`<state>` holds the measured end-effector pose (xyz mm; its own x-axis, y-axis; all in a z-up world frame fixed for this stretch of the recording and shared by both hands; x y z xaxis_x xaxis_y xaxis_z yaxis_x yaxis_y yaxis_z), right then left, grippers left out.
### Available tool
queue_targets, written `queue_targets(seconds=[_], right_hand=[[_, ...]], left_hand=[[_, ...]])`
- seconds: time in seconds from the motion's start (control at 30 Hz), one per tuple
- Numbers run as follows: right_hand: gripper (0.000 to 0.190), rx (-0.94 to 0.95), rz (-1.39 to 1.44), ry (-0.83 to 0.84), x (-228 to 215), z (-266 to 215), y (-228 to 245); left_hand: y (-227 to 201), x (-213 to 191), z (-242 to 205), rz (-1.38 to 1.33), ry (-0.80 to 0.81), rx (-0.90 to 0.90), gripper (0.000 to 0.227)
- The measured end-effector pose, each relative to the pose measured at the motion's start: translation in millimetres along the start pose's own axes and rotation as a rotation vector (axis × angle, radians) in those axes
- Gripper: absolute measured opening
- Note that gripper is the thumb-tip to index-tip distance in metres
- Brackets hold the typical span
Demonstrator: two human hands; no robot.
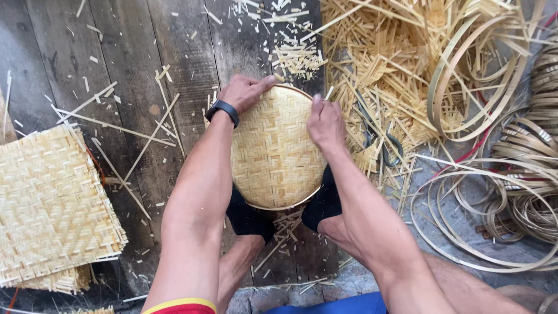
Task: The person weaves bamboo strips to create basket components, using shears to trim excess material from the edges and fitting circular frames onto woven mats.
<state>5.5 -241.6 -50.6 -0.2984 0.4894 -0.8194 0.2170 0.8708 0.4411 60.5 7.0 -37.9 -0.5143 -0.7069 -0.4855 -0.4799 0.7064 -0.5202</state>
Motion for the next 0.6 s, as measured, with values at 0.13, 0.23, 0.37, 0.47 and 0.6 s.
queue_targets(seconds=[0.13, 0.23, 0.37, 0.47, 0.6], right_hand=[[0.073, 0.226, 0.268, 0.223, 15, 19, -16], [0.076, 0.288, 0.287, 0.266, 21, 19, -18], [0.074, 0.232, 0.275, 0.212, 20, 23, -19], [0.076, 0.181, 0.318, 0.195, 19, 21, -20], [0.078, 0.169, 0.36, 0.218, 14, 16, -15]], left_hand=[[-10, -4, -9, 0.057, 0.017, -0.106, 0.067], [-11, -5, -9, 0.048, 0.018, -0.13, 0.065], [-3, 1, 1, 0.026, 0.076, -0.157, 0.069], [11, 3, 4, -0.056, -0.052, 0.024, 0.053], [48, -10, -46, 0.129, -0.663, 0.382, 0.059]])
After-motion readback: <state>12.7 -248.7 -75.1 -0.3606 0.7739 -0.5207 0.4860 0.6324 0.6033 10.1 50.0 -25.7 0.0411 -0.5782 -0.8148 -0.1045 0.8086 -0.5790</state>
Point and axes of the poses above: each hand's wrist, its own z-axis towards the middle knuckle, its own x-axis out of the palm, y = z × x, the point moved 6 cm from there along z, towards the middle knuckle, and after that the axes turned 5 degrees about y, right-handed, at the moved point
